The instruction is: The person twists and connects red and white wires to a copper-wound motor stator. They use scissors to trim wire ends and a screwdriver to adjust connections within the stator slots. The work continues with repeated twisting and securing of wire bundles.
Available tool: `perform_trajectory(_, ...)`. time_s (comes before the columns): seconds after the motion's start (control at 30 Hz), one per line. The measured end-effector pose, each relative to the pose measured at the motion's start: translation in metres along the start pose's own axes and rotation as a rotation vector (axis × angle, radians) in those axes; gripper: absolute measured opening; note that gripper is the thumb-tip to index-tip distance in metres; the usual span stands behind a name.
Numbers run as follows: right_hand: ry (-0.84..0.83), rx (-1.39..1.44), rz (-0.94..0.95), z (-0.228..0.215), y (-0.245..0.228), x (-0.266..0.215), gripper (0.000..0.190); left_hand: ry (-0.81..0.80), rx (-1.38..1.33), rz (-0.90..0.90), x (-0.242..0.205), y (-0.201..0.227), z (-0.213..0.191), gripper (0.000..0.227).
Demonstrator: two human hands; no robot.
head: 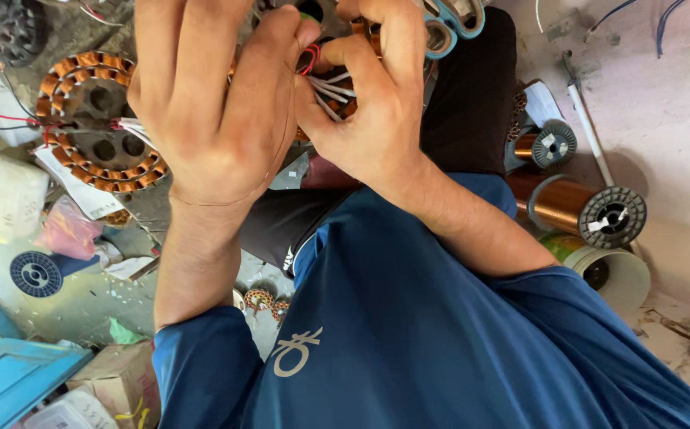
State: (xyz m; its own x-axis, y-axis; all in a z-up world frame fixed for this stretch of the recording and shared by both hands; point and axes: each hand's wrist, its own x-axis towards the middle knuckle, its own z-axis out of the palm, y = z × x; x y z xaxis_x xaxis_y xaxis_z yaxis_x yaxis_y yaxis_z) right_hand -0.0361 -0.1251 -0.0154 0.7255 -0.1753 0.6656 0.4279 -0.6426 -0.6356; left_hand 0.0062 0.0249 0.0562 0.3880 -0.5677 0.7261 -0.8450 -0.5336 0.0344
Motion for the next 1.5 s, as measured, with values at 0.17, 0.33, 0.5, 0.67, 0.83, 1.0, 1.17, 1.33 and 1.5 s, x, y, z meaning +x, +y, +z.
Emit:
perform_trajectory(0.17,0.034,-0.042,-0.06,0.0,-0.002,0.004,0.033,0.057,-0.019,0.021,0.0,0.001,0.01,0.025)
perform_trajectory(0.33,-0.044,0.014,-0.057,-0.001,0.006,0.007,0.032,0.057,-0.05,0.055,-0.001,-0.005,0.015,0.02)
perform_trajectory(0.5,-0.096,0.017,-0.048,-0.002,0.01,0.007,0.033,0.055,-0.012,0.014,-0.004,-0.003,0.015,0.014)
perform_trajectory(0.67,-0.191,0.028,-0.049,-0.008,0.012,0.015,0.03,0.003,-0.049,-0.081,0.003,0.0,0.011,0.015)
perform_trajectory(0.83,-0.274,0.087,-0.066,-0.013,0.017,0.025,0.028,-0.13,0.044,0.0,0.02,-0.005,0.002,0.019)
perform_trajectory(1.0,-0.25,0.094,-0.113,-0.013,0.018,0.031,0.033,-0.24,0.151,-0.046,0.034,0.013,-0.017,0.014)
perform_trajectory(1.17,-0.349,0.12,-0.098,-0.018,0.027,0.035,0.033,-0.357,0.212,-0.117,0.042,0.019,-0.024,0.011)
perform_trajectory(1.33,-0.378,0.253,-0.109,-0.026,0.037,0.041,0.033,-0.31,0.22,-0.105,0.04,0.013,-0.018,0.016)
perform_trajectory(1.5,-0.325,0.35,-0.089,-0.02,0.044,0.038,0.028,-0.184,0.198,-0.173,0.025,0.012,-0.009,0.015)
